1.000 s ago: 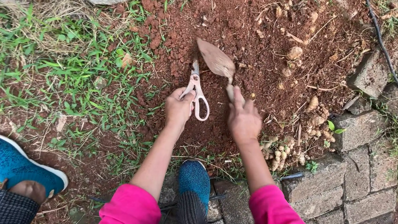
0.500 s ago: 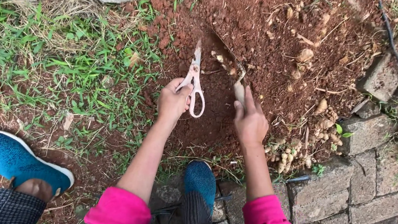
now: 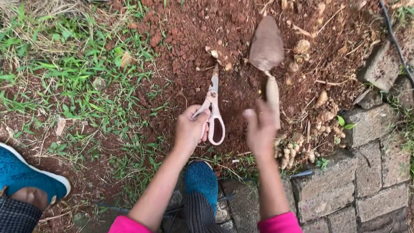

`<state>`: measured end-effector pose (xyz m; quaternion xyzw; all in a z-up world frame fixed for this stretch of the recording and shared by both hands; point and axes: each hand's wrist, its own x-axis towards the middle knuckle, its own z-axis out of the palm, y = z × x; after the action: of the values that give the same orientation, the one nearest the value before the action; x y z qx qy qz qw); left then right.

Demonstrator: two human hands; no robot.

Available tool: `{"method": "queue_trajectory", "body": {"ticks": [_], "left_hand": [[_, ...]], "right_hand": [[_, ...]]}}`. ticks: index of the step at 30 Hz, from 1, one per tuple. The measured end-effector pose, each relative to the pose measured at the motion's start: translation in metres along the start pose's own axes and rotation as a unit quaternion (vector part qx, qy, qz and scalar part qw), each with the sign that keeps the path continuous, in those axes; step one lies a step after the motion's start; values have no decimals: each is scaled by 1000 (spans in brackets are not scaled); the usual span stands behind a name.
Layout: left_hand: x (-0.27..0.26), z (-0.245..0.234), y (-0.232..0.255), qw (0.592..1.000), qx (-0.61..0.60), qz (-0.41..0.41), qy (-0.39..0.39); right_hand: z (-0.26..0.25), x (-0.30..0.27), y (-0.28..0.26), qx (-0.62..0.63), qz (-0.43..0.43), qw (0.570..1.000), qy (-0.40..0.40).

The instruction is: Harvesting turmeric from the ground using a hand trowel and scissors.

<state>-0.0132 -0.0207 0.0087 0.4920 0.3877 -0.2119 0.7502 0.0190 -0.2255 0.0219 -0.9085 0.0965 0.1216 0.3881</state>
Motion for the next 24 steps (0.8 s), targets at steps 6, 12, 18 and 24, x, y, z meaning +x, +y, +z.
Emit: {"method": "queue_trajectory", "body": {"ticks": [6, 12, 18, 24], "left_hand": [[-7, 18, -35, 1000, -22, 5, 18], [8, 34, 31, 978, 200, 22, 48], [50, 62, 53, 931, 364, 11, 14], [70, 32, 8, 950, 302, 68, 26]], "right_hand": [[37, -19, -74, 385, 309, 857, -148], [61, 8, -42, 393, 343, 850, -72], [74, 40, -25, 445, 383, 809, 20], [97, 24, -32, 412, 349, 837, 92]]}}
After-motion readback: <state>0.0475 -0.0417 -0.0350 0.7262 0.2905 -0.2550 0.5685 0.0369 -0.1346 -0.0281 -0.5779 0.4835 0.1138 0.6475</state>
